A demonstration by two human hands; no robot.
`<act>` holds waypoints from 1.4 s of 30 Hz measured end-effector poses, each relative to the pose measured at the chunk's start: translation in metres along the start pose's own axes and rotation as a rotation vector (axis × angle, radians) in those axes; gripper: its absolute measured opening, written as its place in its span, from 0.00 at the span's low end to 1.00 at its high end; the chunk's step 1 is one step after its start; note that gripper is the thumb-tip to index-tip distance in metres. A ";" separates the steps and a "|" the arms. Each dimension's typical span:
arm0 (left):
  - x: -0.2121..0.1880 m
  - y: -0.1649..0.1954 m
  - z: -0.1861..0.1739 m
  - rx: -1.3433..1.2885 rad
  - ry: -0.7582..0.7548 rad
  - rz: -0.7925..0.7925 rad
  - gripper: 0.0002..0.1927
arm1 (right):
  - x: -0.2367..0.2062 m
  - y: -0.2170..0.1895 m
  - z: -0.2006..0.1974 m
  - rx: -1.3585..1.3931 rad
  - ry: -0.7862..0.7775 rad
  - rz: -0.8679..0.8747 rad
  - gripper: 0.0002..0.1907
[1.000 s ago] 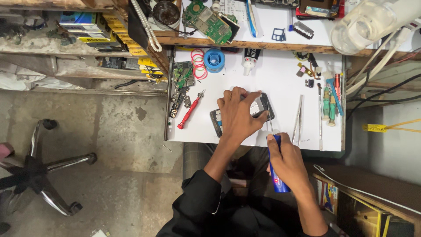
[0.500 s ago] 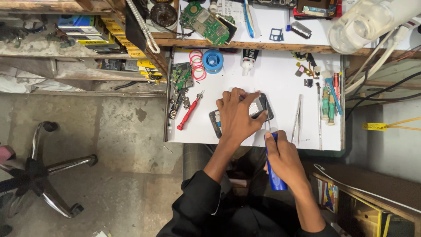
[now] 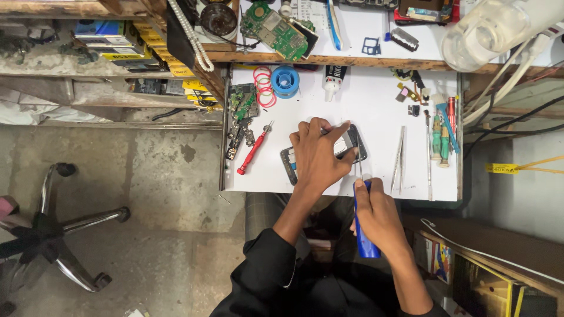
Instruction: The person disassembles a smartphone on a workbench. They use a metal prying tool to separate the back cover, then use a blue electric screwdriver to remove screws from the internal frame. The person handles the phone, tools, and a cardboard box containing a replacement part.
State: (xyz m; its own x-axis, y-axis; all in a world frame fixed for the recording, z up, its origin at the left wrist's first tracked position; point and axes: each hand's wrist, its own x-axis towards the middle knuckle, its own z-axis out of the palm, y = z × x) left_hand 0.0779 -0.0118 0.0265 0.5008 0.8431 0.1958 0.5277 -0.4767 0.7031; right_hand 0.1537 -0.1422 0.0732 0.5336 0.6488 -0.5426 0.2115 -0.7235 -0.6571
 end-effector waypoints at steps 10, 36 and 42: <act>-0.001 0.000 0.000 0.004 0.008 0.013 0.30 | 0.000 0.000 0.006 0.047 0.018 0.026 0.19; 0.002 0.001 -0.001 0.004 -0.005 -0.019 0.29 | 0.007 0.001 0.003 0.169 -0.012 0.091 0.22; 0.000 0.000 0.000 0.001 0.002 -0.013 0.29 | 0.011 0.001 0.001 0.196 -0.053 0.087 0.22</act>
State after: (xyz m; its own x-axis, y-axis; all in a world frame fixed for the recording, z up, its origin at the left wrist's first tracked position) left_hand 0.0777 -0.0119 0.0265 0.4928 0.8497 0.1875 0.5349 -0.4658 0.7049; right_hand 0.1589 -0.1360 0.0664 0.4983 0.6012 -0.6247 0.0003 -0.7207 -0.6933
